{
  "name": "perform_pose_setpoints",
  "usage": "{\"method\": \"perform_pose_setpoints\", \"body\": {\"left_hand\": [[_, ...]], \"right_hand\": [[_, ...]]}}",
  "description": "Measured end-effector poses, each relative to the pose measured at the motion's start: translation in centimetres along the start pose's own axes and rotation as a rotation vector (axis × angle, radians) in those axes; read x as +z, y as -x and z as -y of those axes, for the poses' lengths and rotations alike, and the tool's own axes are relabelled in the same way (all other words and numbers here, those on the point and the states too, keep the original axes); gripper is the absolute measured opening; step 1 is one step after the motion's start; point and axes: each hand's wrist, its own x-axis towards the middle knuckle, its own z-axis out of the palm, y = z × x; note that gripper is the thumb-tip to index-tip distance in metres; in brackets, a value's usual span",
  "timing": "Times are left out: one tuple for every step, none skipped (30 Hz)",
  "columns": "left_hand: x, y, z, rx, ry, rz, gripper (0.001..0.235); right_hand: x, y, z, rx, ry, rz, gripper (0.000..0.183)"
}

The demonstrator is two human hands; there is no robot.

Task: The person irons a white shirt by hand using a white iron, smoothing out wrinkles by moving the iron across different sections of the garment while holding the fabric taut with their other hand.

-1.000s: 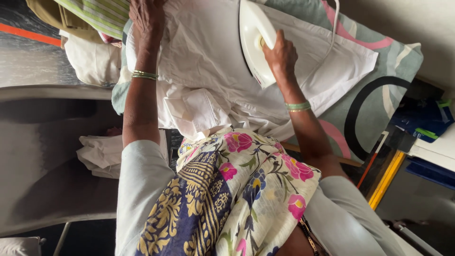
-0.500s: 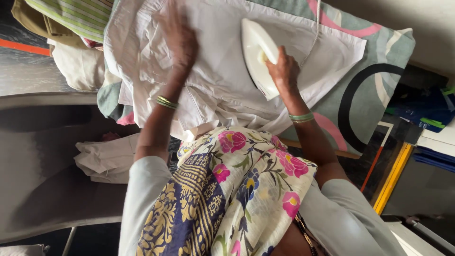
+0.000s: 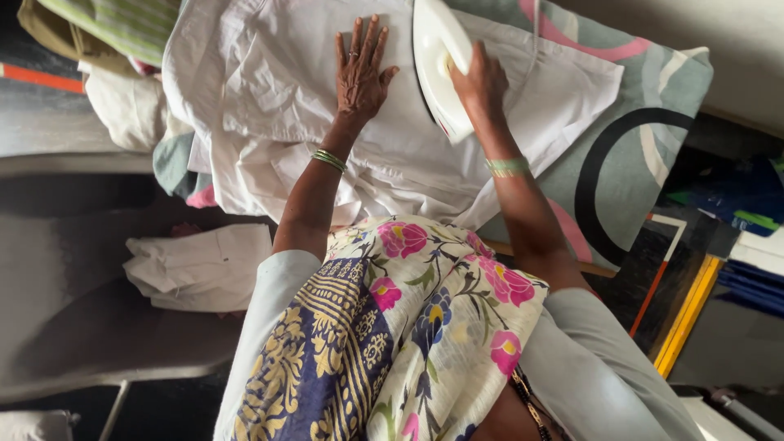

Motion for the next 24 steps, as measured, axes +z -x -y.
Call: {"method": "perform_pose_setpoints", "body": {"left_hand": [[-0.1, 0.4, 0.6, -0.021, -0.039, -0.007, 0.08], [-0.3, 0.7, 1.1, -0.043, -0.077, -0.017, 0.08], [-0.6, 1.3, 1.6, -0.066, -0.116, -0.025, 0.08], [-1.1, 1.5, 2.4, -0.13, -0.118, 0.002, 0.081], [-1.7, 1.8, 3.2, -0.193, -0.119, 0.029, 0.082], [-2.2, 2.7, 3.7, -0.258, -0.117, 0.062, 0.083], [-2.8, 3.7, 4.1, -0.282, -0.152, 0.033, 0.084], [-3.4, 4.3, 4.5, -0.298, -0.189, 0.0, 0.084], [-4.1, 4.8, 5.0, -0.314, -0.226, -0.033, 0.084], [-4.9, 5.4, 5.3, -0.362, -0.234, 0.01, 0.084], [-5.7, 6.2, 5.5, -0.411, -0.243, 0.054, 0.084], [-6.5, 7.2, 5.4, -0.462, -0.25, 0.099, 0.083], [-7.3, 8.0, 5.3, -0.489, -0.244, 0.107, 0.082], [-8.0, 8.9, 5.3, -0.521, -0.236, 0.115, 0.081], [-8.7, 9.7, 5.4, -0.553, -0.229, 0.123, 0.081], [-9.2, 10.3, 5.6, -0.533, -0.222, 0.09, 0.078], [-9.8, 10.9, 6.0, -0.513, -0.216, 0.056, 0.076], [-10.1, 11.4, 6.3, -0.492, -0.21, 0.022, 0.074], [-10.1, 11.7, 6.4, -0.485, -0.185, 0.007, 0.073], [-10.2, 12.2, 6.6, -0.479, -0.161, -0.005, 0.072], [-10.3, 12.6, 6.9, -0.473, -0.136, -0.018, 0.071], [-10.1, 12.9, 7.0, -0.478, -0.137, -0.014, 0.071], [-9.8, 12.9, 7.3, -0.483, -0.137, -0.009, 0.07], [-9.7, 12.8, 7.6, -0.485, -0.14, -0.007, 0.07]], "right_hand": [[-0.9, 1.9, -0.6, -0.053, 0.009, 0.0, 0.056], [-1.8, 3.6, -1.1, -0.109, 0.019, 0.0, 0.059], [-2.6, 5.5, -1.3, -0.126, 0.001, 0.07, 0.056], [-3.4, 6.7, -1.4, -0.144, -0.02, 0.13, 0.053], [-3.7, 7.0, -1.3, -0.162, -0.039, 0.19, 0.05], [-3.6, 7.0, -1.2, -0.183, -0.027, 0.187, 0.049], [-3.3, 6.8, -1.1, -0.204, -0.014, 0.184, 0.048], [-2.7, 6.2, -0.8, -0.224, -0.003, 0.172, 0.047], [-1.8, 5.2, -0.4, -0.264, -0.054, 0.149, 0.05], [-0.5, 3.7, 0.1, -0.302, -0.105, 0.125, 0.052], [0.9, 2.1, 0.8, -0.421, -0.093, -0.002, 0.058], [2.4, 0.6, 1.7, -0.538, -0.081, -0.128, 0.064], [3.9, -1.2, 2.8, -0.596, -0.097, -0.163, 0.065], [5.0, -2.5, 4.1, -0.657, -0.112, -0.194, 0.066], [5.8, -3.8, 5.4, -0.685, -0.164, -0.136, 0.064], [6.1, -4.8, 6.4, -0.713, -0.213, -0.077, 0.062], [6.2, -4.6, 7.2, -0.704, -0.158, 0.027, 0.065], [6.2, -4.5, 8.0, -0.695, -0.102, 0.13, 0.068], [6.1, -4.3, 8.5, -0.687, -0.045, 0.233, 0.07], [5.6, -3.1, 8.3, -0.756, -0.07, 0.138, 0.069], [4.8, -1.0, 7.2, -0.825, -0.095, 0.042, 0.068], [3.8, 1.4, 5.9, -0.89, -0.12, -0.048, 0.067], [2.5, 3.8, 4.5, -0.881, -0.098, -0.019, 0.067], [1.0, 5.8, 3.3, -0.871, -0.077, 0.005, 0.067]]}}
